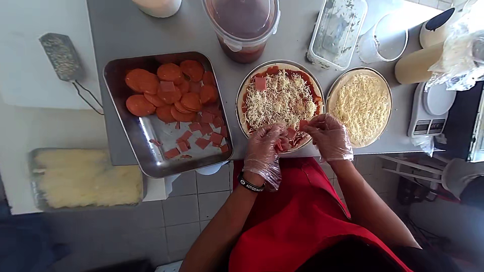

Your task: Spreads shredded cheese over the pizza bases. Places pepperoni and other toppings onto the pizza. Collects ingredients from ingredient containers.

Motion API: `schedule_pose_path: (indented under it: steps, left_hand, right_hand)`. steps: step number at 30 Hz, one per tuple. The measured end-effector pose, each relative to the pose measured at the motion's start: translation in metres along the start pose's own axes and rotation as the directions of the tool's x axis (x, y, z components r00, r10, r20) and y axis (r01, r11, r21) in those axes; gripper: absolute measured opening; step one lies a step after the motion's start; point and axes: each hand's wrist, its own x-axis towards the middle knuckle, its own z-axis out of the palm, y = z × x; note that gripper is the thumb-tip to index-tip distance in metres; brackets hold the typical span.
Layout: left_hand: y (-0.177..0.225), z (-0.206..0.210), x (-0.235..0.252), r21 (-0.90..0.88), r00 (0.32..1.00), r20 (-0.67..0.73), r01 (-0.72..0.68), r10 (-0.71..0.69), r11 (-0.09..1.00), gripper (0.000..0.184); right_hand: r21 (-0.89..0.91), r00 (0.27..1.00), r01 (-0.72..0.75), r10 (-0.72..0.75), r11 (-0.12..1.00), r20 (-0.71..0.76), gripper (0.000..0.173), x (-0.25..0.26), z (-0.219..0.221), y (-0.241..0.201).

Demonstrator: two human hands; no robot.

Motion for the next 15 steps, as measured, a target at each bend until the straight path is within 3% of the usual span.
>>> schedule_pose_path:
  steps: [2,5,8,11,13,15]
  left_hand:
    - [0.005,0.000,0.000,-0.131,0.997,0.017,0.072,-0.070,0.989,0.025]
    - [0.010,-0.001,0.004,-0.291,0.975,0.125,0.214,-0.185,0.932,0.031]
    - [0.007,-0.001,0.009,-0.322,0.956,0.240,0.240,-0.166,0.916,0.036]
    - [0.004,0.005,0.011,-0.275,0.950,0.280,0.214,-0.135,0.937,0.036]
    - [0.005,0.012,0.010,-0.245,0.951,0.284,0.195,-0.122,0.950,0.035]
    - [0.010,0.019,0.009,-0.187,0.959,0.247,0.189,-0.141,0.964,0.033]
  right_hand:
    - [-0.227,0.985,0.156,-0.168,0.961,-0.032,0.017,0.011,0.001,0.017]
    - [-0.413,0.906,0.349,-0.415,0.841,-0.079,0.016,0.007,0.001,0.026]
    - [-0.283,0.845,0.481,-0.525,0.830,-0.104,0.012,-0.010,-0.006,0.008]
    - [-0.058,0.796,0.605,-0.604,0.794,0.038,0.023,-0.022,-0.006,-0.009]
    - [-0.087,0.753,0.657,-0.657,0.749,0.034,0.030,-0.022,0.002,-0.011]
    - [-0.156,0.742,0.662,-0.670,0.733,0.006,0.023,-0.019,0.006,-0.010]
